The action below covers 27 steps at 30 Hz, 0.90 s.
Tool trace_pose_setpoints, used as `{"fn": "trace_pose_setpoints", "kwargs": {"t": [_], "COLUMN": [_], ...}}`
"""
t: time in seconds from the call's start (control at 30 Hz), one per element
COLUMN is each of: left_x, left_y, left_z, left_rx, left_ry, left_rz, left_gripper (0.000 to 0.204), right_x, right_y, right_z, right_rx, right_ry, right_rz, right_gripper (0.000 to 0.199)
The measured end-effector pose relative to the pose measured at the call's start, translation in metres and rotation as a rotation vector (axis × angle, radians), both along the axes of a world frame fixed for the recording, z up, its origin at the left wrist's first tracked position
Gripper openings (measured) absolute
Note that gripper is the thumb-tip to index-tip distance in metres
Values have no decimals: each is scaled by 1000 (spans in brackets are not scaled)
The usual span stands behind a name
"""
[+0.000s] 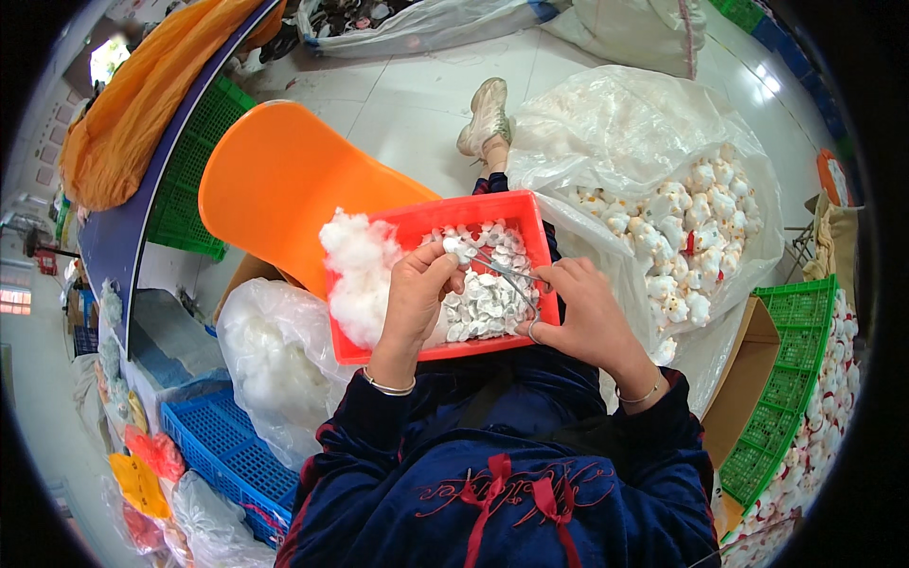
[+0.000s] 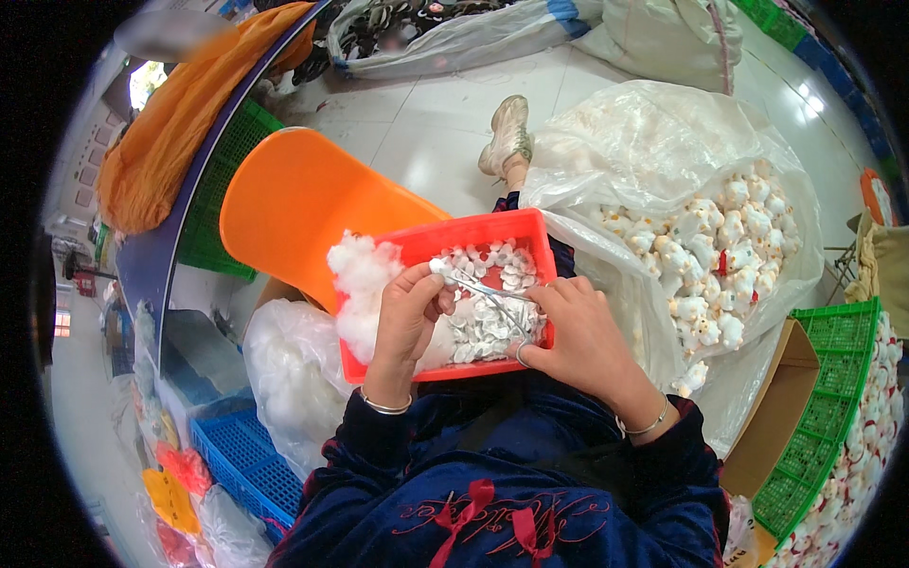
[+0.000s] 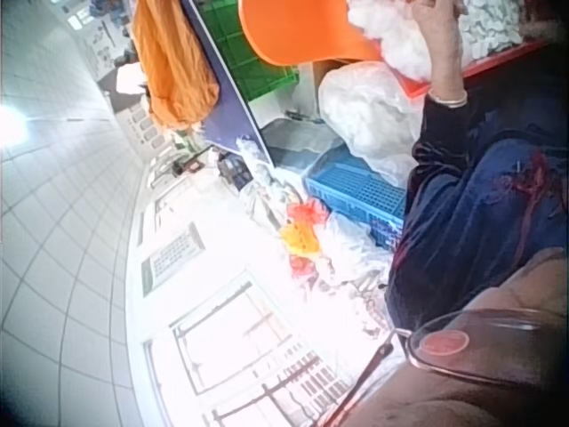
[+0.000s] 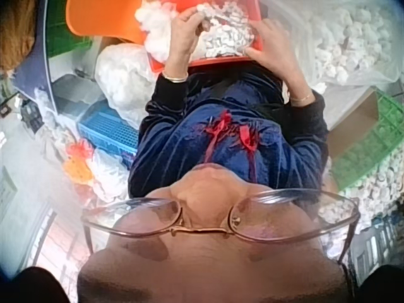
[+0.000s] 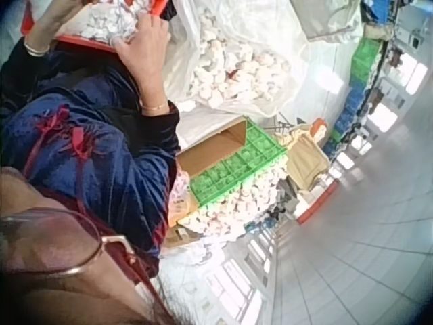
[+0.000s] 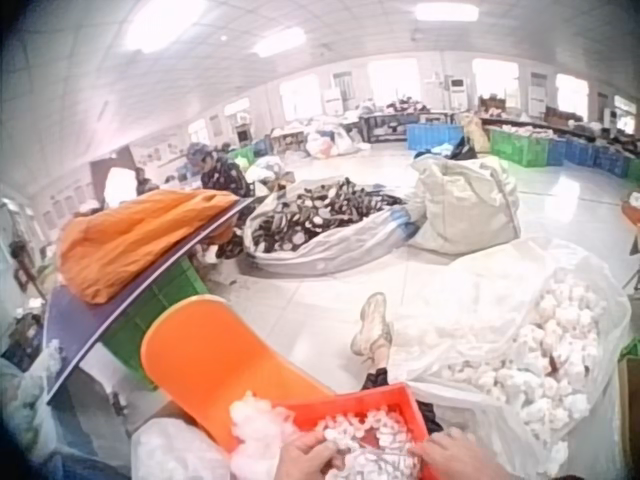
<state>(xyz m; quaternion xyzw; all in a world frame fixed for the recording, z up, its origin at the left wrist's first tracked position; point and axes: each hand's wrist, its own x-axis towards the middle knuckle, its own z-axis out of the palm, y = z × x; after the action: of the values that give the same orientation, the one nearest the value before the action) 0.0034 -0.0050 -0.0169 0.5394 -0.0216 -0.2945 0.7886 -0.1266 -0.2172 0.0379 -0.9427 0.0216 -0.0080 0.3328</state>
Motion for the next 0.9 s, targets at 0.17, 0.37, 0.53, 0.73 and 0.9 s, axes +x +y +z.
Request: {"fn": "trace_pose_setpoints", "kwargs": {"t": [0.17, 0.37, 0.53, 0.73, 0.9], "left_x": [0, -3, -5, -14, -12], "left_y": [-1, -3, -6, -12, -10], "left_z": [2, 7, 5, -1, 4], "left_rx": [-25, -2, 179, 223, 111], "left_ry": [4, -29, -240, -442, -249], "left_rz": [-37, 13, -6, -2, -29], "left_gripper": [16, 17, 16, 16, 19], "right_x": [2, 3, 1, 5, 0], "right_y": [-2, -4, -6, -3, 4], "right_z": [-5, -1, 4, 4, -4], "right_rx": [-47, -146, -183, 56, -5], "right_ry": [-30, -18, 21, 193, 75], "right_rz": [12, 16, 61, 46, 1], "right_gripper": [54, 43, 38, 33, 34]}}
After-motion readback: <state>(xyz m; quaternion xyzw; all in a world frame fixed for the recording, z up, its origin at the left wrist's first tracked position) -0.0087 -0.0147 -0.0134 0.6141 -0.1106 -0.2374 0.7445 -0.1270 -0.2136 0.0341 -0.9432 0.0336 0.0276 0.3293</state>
